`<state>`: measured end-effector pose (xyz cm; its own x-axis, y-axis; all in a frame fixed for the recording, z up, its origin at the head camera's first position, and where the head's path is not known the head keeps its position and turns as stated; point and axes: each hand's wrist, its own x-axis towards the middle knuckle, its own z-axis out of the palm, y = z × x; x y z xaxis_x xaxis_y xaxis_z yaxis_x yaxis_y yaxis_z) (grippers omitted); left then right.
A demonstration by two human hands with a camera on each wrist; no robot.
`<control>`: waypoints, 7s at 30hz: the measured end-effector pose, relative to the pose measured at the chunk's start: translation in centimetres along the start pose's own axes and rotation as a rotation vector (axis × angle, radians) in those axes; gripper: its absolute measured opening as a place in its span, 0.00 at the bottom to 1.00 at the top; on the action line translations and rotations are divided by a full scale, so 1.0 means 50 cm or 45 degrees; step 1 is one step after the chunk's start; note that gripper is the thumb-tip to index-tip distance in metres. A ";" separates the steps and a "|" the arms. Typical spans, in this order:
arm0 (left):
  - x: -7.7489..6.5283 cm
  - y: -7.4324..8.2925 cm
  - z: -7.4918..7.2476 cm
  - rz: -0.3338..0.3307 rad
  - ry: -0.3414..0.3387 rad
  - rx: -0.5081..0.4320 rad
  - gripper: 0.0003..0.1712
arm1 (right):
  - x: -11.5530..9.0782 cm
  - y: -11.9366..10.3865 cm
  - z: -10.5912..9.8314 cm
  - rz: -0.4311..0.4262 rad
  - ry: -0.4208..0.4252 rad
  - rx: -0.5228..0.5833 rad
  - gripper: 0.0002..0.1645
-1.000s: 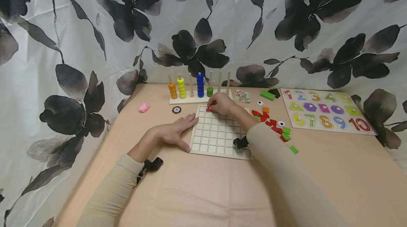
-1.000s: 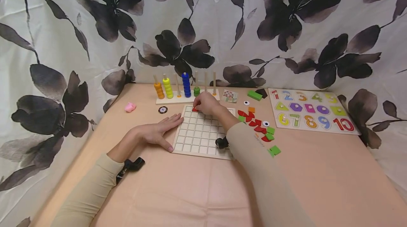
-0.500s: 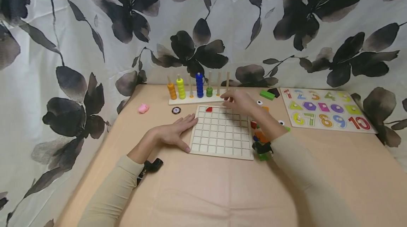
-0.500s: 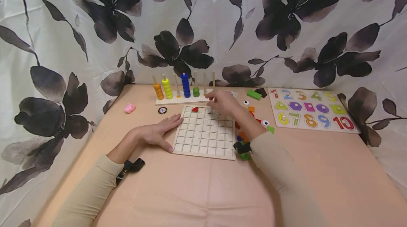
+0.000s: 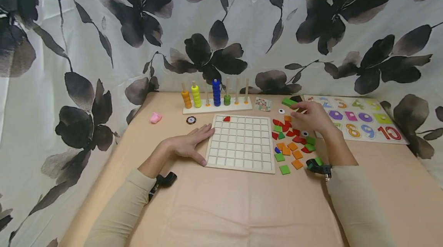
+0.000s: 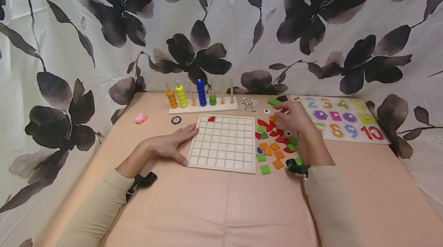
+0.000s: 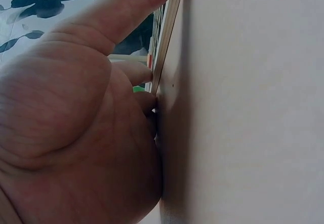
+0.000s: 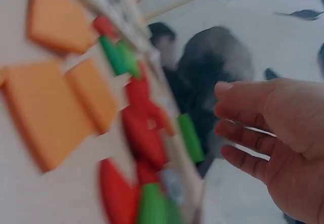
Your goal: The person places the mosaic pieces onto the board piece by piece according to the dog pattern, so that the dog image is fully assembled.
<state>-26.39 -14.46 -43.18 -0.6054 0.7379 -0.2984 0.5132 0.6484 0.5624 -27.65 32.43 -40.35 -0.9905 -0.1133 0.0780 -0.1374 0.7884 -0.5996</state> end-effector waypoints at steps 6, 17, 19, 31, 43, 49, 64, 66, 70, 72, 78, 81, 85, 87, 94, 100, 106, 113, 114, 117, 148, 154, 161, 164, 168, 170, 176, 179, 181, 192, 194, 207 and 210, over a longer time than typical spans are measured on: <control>0.000 0.001 -0.001 -0.002 0.002 -0.015 0.70 | 0.015 0.030 0.031 0.119 -0.159 -0.034 0.19; -0.001 -0.002 -0.002 0.002 0.004 -0.017 0.70 | 0.040 0.044 0.055 0.009 -0.114 -0.116 0.15; 0.000 -0.004 -0.002 0.011 0.006 -0.014 0.70 | 0.045 0.040 0.055 0.019 -0.087 -0.110 0.15; 0.006 -0.003 0.001 -0.002 0.002 -0.028 0.70 | 0.060 -0.093 0.046 -0.246 0.007 -0.084 0.13; 0.000 -0.006 -0.005 -0.015 0.002 0.003 0.71 | 0.150 -0.207 0.157 -0.506 -0.282 -0.081 0.11; 0.002 -0.009 -0.003 -0.007 0.010 -0.004 0.71 | 0.165 -0.229 0.201 -0.551 -0.361 -0.067 0.10; 0.006 -0.004 0.003 -0.001 0.007 -0.006 0.71 | 0.160 -0.217 0.236 -0.479 -0.396 0.059 0.08; 0.005 -0.003 0.003 -0.003 0.007 -0.008 0.71 | 0.159 -0.217 0.237 -0.465 -0.392 0.075 0.08; 0.004 -0.002 0.003 -0.001 0.008 -0.017 0.71 | 0.159 -0.218 0.237 -0.459 -0.388 0.075 0.08; 0.004 -0.002 0.004 0.004 0.011 -0.019 0.71 | 0.159 -0.217 0.236 -0.464 -0.397 0.072 0.08; 0.006 -0.003 0.006 0.009 0.008 -0.014 0.71 | 0.140 -0.205 0.195 -0.457 -0.417 0.138 0.11; 0.007 -0.002 0.005 -0.010 0.007 -0.019 0.71 | 0.110 -0.184 0.142 -0.450 -0.346 0.195 0.13; 0.006 -0.001 0.003 -0.018 0.004 -0.009 0.71 | 0.055 -0.131 0.059 -0.375 -0.214 0.215 0.15; 0.004 0.000 0.002 -0.017 0.002 -0.006 0.71 | 0.028 -0.098 0.023 -0.303 -0.173 0.200 0.16; 0.001 0.004 0.000 -0.012 0.008 -0.022 0.71 | -0.020 0.012 -0.028 -0.086 -0.165 0.153 0.19; 0.001 0.005 0.001 0.007 0.013 -0.025 0.70 | -0.005 0.046 0.004 -0.028 -0.204 0.156 0.18; 0.001 0.007 0.001 0.009 0.009 -0.025 0.70 | 0.009 0.043 0.039 0.059 -0.276 0.159 0.17; 0.002 0.005 0.003 -0.011 0.012 -0.036 0.70 | 0.015 0.038 0.052 0.086 -0.284 0.177 0.13; 0.001 0.005 0.003 -0.012 0.013 -0.037 0.70 | 0.018 0.038 0.054 0.079 -0.268 0.177 0.11; 0.000 0.002 0.004 -0.004 0.017 -0.025 0.70 | 0.028 0.039 0.058 0.073 -0.228 0.192 0.10; 0.002 0.002 0.007 -0.012 0.017 0.020 0.70 | 0.148 -0.200 0.161 -0.381 -0.311 0.292 0.05; 0.004 0.002 0.009 0.009 0.019 0.032 0.70 | 0.151 -0.197 0.188 -0.390 -0.386 0.235 0.04; -0.002 0.003 0.009 0.015 0.024 0.011 0.70 | 0.146 -0.205 0.208 -0.352 -0.370 0.165 0.04; -0.002 0.004 0.008 0.022 0.025 0.013 0.70 | 0.148 -0.204 0.214 -0.343 -0.373 0.120 0.04; 0.000 0.004 0.009 0.018 0.022 0.016 0.71 | 0.148 -0.203 0.217 -0.307 -0.391 0.050 0.05; 0.001 0.004 0.009 0.010 0.018 0.016 0.71 | 0.146 -0.203 0.215 -0.292 -0.398 0.019 0.06; 0.001 0.004 0.008 -0.008 0.024 0.011 0.72 | 0.129 -0.198 0.173 -0.354 -0.396 0.011 0.12; 0.001 0.005 0.008 -0.022 0.025 0.003 0.71 | 0.099 -0.181 0.123 -0.421 -0.331 0.022 0.15; 0.001 0.005 0.008 -0.032 0.023 -0.001 0.71 | 0.071 -0.161 0.085 -0.424 -0.279 0.036 0.16; -0.001 0.007 0.007 -0.016 0.021 0.005 0.70 | -0.056 0.001 -0.040 -0.165 -0.415 0.139 0.18; -0.002 0.007 0.007 -0.028 0.018 -0.004 0.70 | -0.064 0.020 -0.040 -0.146 -0.488 0.161 0.17; -0.002 0.007 0.009 -0.016 0.027 -0.011 0.70 | -0.072 0.037 -0.007 -0.137 -0.581 0.049 0.08; 0.000 0.005 0.008 -0.018 0.023 -0.009 0.71 | -0.072 0.039 -0.006 -0.128 -0.578 0.082 0.06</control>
<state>-26.01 -14.23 -43.34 -0.6236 0.7249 -0.2927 0.4998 0.6576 0.5637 -24.34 34.55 -41.54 -0.8672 -0.4517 -0.2095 -0.2177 0.7224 -0.6563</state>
